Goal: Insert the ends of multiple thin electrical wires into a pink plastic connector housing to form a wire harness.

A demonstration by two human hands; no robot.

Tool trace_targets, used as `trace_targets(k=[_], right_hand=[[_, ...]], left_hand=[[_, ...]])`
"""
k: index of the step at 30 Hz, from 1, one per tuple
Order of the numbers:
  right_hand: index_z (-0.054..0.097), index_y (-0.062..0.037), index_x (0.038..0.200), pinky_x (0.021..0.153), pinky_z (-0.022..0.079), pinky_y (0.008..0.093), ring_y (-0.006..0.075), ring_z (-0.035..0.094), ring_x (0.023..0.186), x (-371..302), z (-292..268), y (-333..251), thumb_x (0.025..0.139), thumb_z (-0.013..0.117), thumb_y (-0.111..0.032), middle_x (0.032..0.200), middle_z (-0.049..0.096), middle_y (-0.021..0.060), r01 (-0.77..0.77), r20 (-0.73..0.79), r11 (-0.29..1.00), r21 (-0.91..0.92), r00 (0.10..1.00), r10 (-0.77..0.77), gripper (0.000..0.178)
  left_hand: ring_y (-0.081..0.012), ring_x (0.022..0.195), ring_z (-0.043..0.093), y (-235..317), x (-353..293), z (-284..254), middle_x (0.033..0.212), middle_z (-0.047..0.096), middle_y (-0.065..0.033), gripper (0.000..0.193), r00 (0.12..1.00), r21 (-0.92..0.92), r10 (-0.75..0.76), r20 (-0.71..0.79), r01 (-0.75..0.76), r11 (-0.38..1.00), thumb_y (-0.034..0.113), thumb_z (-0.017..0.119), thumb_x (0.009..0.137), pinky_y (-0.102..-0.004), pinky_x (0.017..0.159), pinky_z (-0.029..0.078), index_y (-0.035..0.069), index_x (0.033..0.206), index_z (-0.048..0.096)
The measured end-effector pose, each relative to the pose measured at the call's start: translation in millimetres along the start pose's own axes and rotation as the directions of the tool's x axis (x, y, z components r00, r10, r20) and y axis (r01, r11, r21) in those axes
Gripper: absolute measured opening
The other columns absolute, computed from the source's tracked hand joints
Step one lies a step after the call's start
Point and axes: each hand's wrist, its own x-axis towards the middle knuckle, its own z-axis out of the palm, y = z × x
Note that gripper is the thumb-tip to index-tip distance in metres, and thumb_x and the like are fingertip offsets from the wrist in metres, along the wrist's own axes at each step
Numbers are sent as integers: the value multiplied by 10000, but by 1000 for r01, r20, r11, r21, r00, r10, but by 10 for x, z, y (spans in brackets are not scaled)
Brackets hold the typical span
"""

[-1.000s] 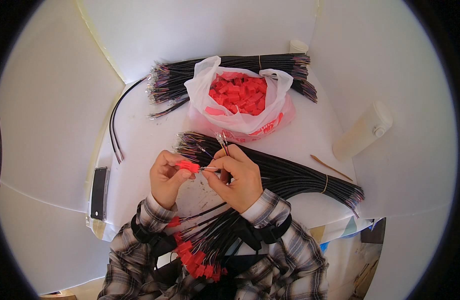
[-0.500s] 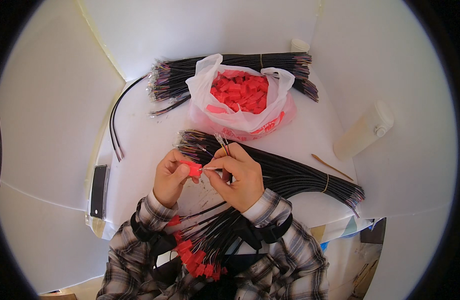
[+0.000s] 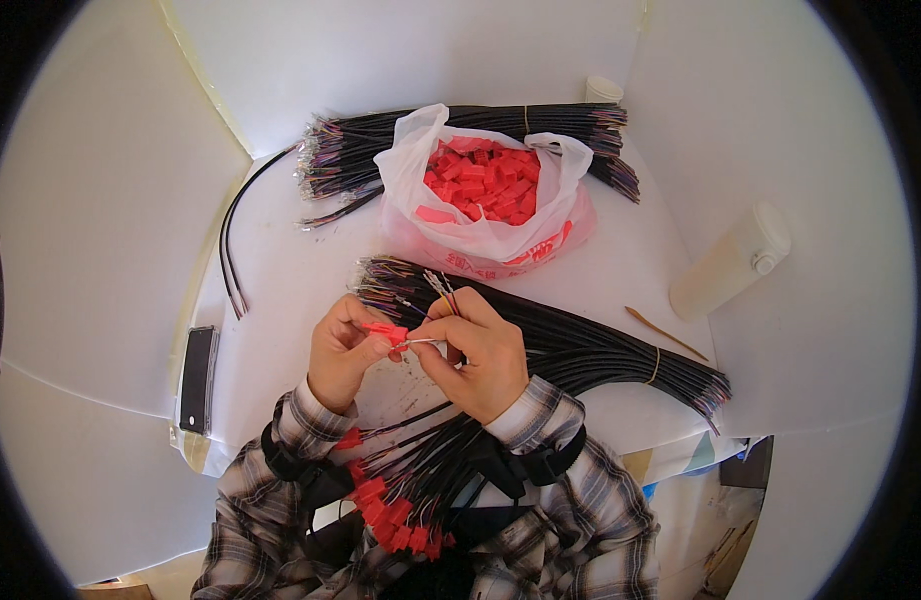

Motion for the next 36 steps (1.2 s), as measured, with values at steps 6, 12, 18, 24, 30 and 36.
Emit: trace_targets(k=[6,12,18,24,30,36], right_hand=[[588,-28,812,442,398,197,93,480,519,5,14,35,653,646,22,813,514,70,11,-22,1000,-5,1000,-11,177],[573,-26,804,433,397,197,87,476,511,7,14,17,660,640,28,816,512,66,18,-6,1000,23,1000,-18,167],[578,-25,809,439,405,194,88,493,530,6,1,18,657,638,31,809,506,64,13,22,1000,10,1000,-13,173],[596,-28,803,455,411,195,98,506,552,-8,8,44,652,640,44,814,501,67,17,36,1000,15,999,-18,173],[614,-33,820,478,414,202,105,508,576,-13,1,50,657,653,37,811,502,72,2,38,1000,27,999,-3,182],[599,-12,845,498,411,204,106,503,583,5,7,-18,700,641,2,823,514,78,-67,-24,996,52,997,69,152]], left_hand=[[-150,654,555,-2,9,16,777,576,-104,238,999,42,20,-41,-18,999,159,631,773,-268,586,477,44,806,426],[-144,653,552,35,3,38,789,580,-103,222,999,38,-12,-42,13,999,151,631,771,-267,592,472,39,816,444],[-140,650,552,6,3,19,781,583,-101,234,999,28,-14,-39,15,999,146,650,757,-265,594,473,38,817,451],[-124,693,560,14,0,-3,816,581,-89,193,1000,6,-27,-5,27,1000,57,636,759,-249,621,479,28,819,455],[-128,695,559,5,2,9,824,584,-91,174,1000,-17,-15,-8,14,1000,36,619,766,-248,619,476,26,842,464],[-148,698,557,29,19,22,825,589,-112,194,989,97,74,-126,-62,993,109,617,777,-268,597,475,34,853,455]])
